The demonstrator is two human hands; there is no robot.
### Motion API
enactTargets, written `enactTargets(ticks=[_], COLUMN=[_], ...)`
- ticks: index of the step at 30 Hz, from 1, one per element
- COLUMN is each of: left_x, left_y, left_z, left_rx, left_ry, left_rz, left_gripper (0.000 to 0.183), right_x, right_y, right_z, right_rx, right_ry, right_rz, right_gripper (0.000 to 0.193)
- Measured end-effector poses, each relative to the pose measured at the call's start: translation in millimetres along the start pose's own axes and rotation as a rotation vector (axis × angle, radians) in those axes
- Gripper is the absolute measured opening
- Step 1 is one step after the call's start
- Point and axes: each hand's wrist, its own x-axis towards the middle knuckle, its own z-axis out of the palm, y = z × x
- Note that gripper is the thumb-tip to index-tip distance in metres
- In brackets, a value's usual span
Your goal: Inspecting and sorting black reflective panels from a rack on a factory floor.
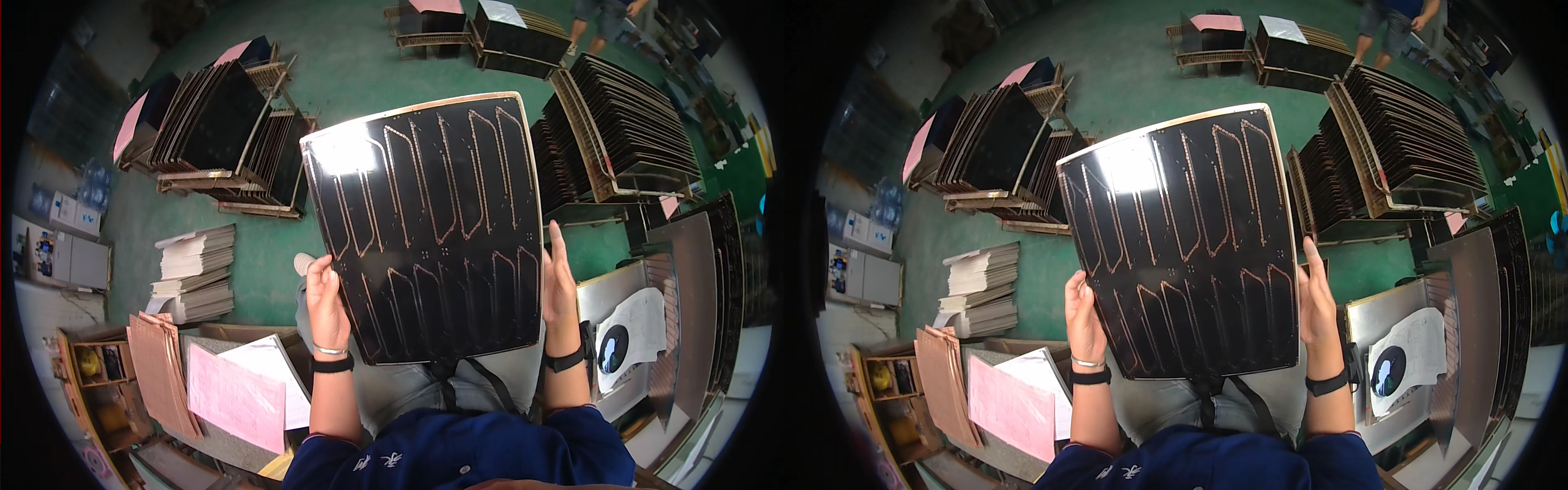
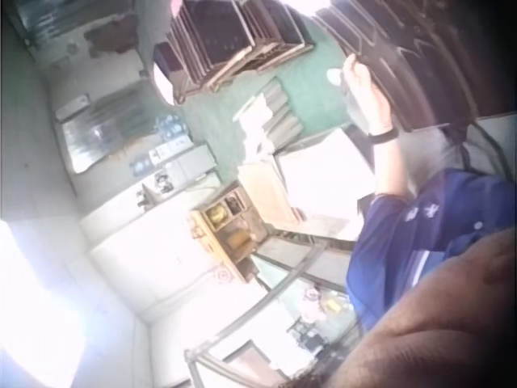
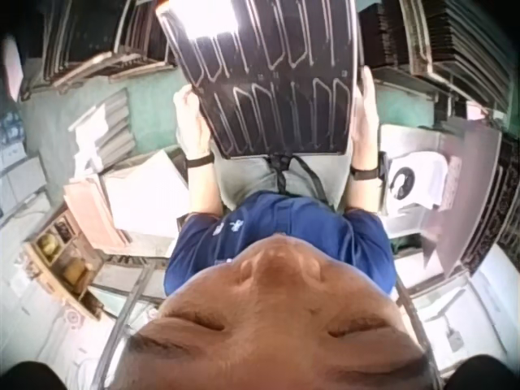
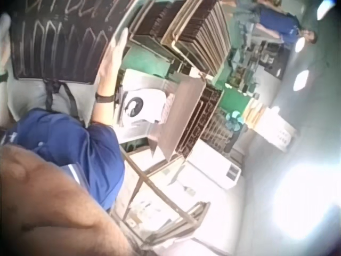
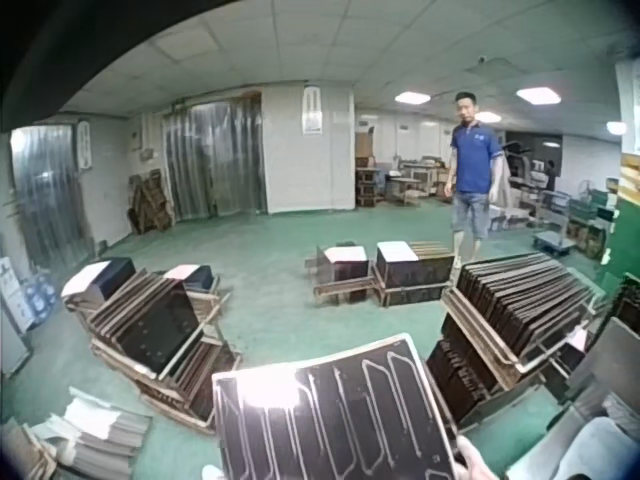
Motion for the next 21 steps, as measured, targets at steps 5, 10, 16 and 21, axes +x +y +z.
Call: enactTargets(ticks=[5, 10, 16, 21], left_x=[43, 99, 103, 108], left_y=[-29, -124, -186, -220], left_z=[4, -56, -47, -42], left_rx=[0.046, 0.675, 1.097, 1.318], left_ry=[-0.130, 0.044, 0.022, 0.011], left_rz=[-0.102, 0.098, 0.171, 0.205], left_gripper=[0.036, 0.026, 0.015, 0.016], right_x=[-25, 24, 76, 102], right_y=[23, 54, 133, 203], right_z=[-38, -9, -5, -3], right_rx=[-0.537, -0.752, -0.909, -1.175], right_ry=[0.121, 0.195, 0.326, 0.306], right_rz=[0.194, -0.122, -0.169, -0.109], right_gripper=[0.052, 0.034, 0.032, 0.040])
